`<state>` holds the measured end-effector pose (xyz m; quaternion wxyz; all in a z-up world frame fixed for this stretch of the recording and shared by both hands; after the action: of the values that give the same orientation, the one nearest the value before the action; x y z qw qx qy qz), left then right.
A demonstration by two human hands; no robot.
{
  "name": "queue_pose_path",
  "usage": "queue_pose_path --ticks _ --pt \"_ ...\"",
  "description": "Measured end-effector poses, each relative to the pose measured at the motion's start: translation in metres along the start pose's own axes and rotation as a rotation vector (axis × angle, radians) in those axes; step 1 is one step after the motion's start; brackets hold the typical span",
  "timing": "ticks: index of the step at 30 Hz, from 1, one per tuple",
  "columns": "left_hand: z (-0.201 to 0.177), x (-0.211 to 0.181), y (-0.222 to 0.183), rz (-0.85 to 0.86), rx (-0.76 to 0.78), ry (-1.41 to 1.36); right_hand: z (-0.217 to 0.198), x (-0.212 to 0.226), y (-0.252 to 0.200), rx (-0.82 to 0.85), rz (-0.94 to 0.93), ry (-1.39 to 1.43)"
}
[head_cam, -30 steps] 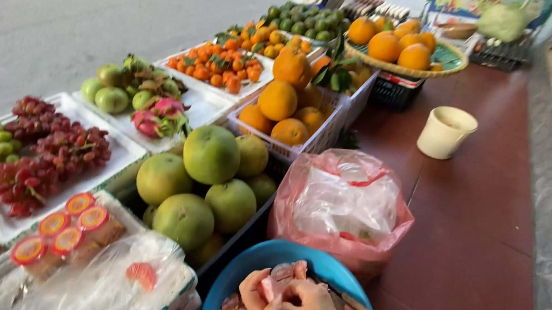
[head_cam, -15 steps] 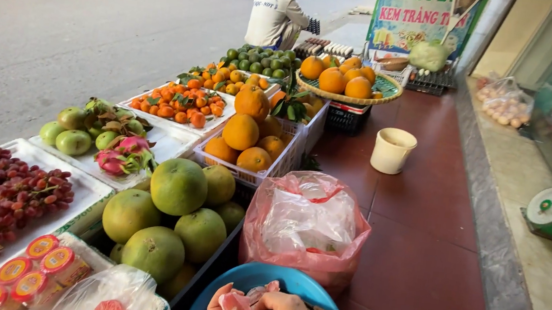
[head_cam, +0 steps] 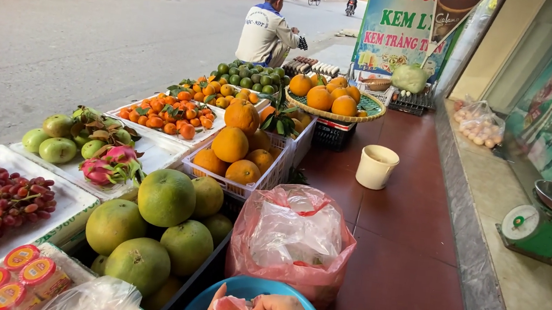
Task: A person sits on the ground at a fruit stall, using a knife to peel and trim food items into a blue bowl.
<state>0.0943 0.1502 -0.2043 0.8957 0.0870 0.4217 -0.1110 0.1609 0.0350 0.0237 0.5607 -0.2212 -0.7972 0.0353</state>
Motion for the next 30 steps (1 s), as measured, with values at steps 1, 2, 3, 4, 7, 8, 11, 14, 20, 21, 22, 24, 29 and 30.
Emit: queue_pose_path --ticks 1,2,3,4,7,8,11,14,20,21,22,24,29,30 --pt "0.009 -0.019 -0.007 0.047 -0.034 0.075 0.001 0.000 -0.002 0.012 0.022 0.033" --pt "0.018 -0.038 -0.014 0.094 -0.069 0.150 0.003 0.000 -0.003 0.023 0.044 0.066" --pt "0.006 -0.032 -0.010 0.091 -0.073 0.153 0.002 0.005 -0.006 0.027 0.048 0.068" --pt "0.007 -0.026 -0.005 0.098 0.066 0.170 -0.001 0.008 -0.009 0.007 0.075 -0.037" --pt "0.024 -0.039 -0.009 0.065 0.192 0.200 -0.011 -0.037 0.022 -0.062 -0.106 -0.124" --pt "0.026 -0.047 -0.015 0.039 0.187 0.211 -0.011 -0.056 0.032 -0.121 -0.324 -0.103" --pt "0.090 -0.133 -0.054 -0.243 0.227 0.051 -0.020 -0.027 0.012 -0.171 -0.380 -0.319" --pt "0.115 -0.188 -0.076 -0.213 0.078 0.220 -0.023 -0.028 0.001 -0.261 -0.411 -0.456" --pt "0.098 -0.162 -0.063 -0.269 0.150 -0.054 -0.021 0.000 -0.008 -0.235 -0.394 -0.446" --pt "0.096 -0.162 -0.061 -0.267 0.145 -0.053 -0.021 0.003 -0.007 -0.229 -0.395 -0.445" --pt "0.096 -0.159 -0.060 -0.292 0.155 -0.051 -0.022 0.004 -0.006 -0.204 -0.388 -0.394" --pt "0.093 -0.152 -0.058 -0.312 0.165 -0.047 -0.022 0.007 -0.002 -0.177 -0.385 -0.341" --pt "0.091 -0.135 -0.064 -0.356 0.218 0.131 -0.017 0.026 0.000 -0.280 -0.473 -0.504" --pt "0.093 -0.140 -0.064 -0.359 0.218 0.132 -0.019 0.023 0.002 -0.280 -0.470 -0.503"
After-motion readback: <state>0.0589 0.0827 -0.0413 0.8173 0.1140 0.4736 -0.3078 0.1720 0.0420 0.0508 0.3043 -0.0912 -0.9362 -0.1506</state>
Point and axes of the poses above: each hand's wrist, its own y-axis towards the middle knuckle, its own z-axis out of the palm, x = y × z, the point moved 9 cm from there along y, towards the middle knuckle
